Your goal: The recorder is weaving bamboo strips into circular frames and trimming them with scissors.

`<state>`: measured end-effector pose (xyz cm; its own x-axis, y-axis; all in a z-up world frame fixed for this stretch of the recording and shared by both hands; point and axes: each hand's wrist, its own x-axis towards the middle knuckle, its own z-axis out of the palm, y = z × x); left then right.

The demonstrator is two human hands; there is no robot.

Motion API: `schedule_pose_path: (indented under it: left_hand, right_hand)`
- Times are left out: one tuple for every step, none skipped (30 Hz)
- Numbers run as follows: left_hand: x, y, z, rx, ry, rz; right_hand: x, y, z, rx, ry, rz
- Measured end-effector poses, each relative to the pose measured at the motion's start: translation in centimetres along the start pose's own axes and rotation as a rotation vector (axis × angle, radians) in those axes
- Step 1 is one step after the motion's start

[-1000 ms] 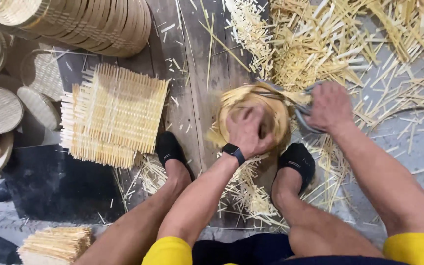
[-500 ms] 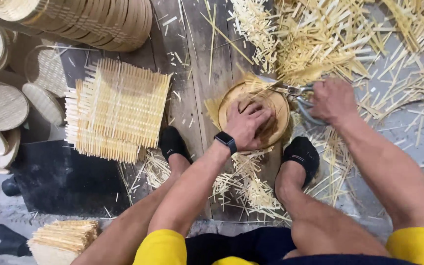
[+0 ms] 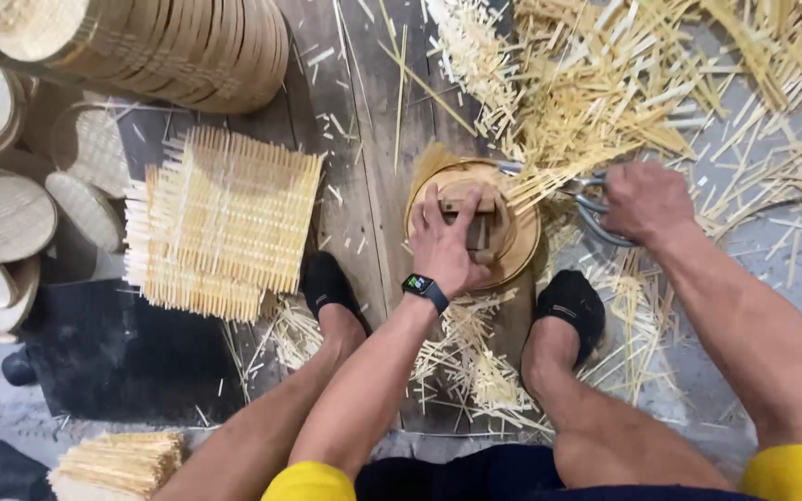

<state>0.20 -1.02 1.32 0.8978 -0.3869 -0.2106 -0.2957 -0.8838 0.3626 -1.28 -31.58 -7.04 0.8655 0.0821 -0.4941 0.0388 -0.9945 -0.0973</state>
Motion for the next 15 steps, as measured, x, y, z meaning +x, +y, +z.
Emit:
schedule_pose_path:
  left_hand:
    - [0.4,0.8,-0.4,-0.001,0.002,0.004]
    - [-0.2,1.6,-0.7,-0.112,-0.044,-0.134]
    - [-0.7,2.5,-1.1,-0.222,-0.089,-0.273]
    - [-0.6,2.1,-0.3,-0.223,-0.077,-0.275]
    - [-0.3,1.8,0.5,-0.159,-0.078,-0.226]
    - [-0.3,1.5,1.2,-0.091,-0.092,-0.170]
    - [-0.1,1.6,0.7,-0.089,-0.094,-0.165]
    - [-0.7,1.8,0.3,-0.088,-0.108,-0.139]
    - [-1.2,1.9,-0.2,-0.089,-0.122,-0.113]
    - [-0.7,1.7,-0.3,-0.086,-0.111,-0.103]
    - [-0.2,1.5,-0.5,-0.033,-0.104,-0.074]
    - [-0.5,1.4,-0.7,0.016,-0.111,-0.060]
    - [-0.5,1.1,-0.3,0.015,-0.112,-0.064]
    - [-0.8,0.9,0.2,-0.037,-0.081,-0.082]
    - [-1.1,0.6,0.7,-0.088,-0.048,-0.100]
  right_hand:
    - [0.1,0.2,-0.3,-0.001,0.002,0.004]
    - [-0.5,0.1,-0.3,-0.028,0.118,-0.046]
    - [-1.0,-0.1,-0.3,-0.052,0.235,-0.096]
    - [-0.6,-1.6,-1.8,-0.058,0.244,-0.102]
    - [-0.3,-3.0,-3.4,-0.150,0.216,-0.086]
    - [-0.5,-4.5,-4.7,-0.234,0.181,-0.058]
    - [0.1,-4.0,-4.5,-0.231,0.182,-0.053]
    - [0.1,-3.8,-3.9,-0.159,0.112,-0.046]
    - [0.2,-3.7,-3.4,-0.087,0.042,-0.038]
    - [0.5,-2.7,-2.5,-0.089,0.055,-0.032]
    - [0.8,-1.7,-1.7,-0.065,-0.009,-0.001]
    - [0.5,-0.9,-0.6,-0.039,-0.090,0.020]
    - [0.6,-0.8,-0.8,-0.040,-0.094,0.017]
    - [0.3,-0.9,-0.9,-0.062,-0.012,-0.008]
    - [0.1,-0.9,-0.9,-0.084,0.069,-0.035]
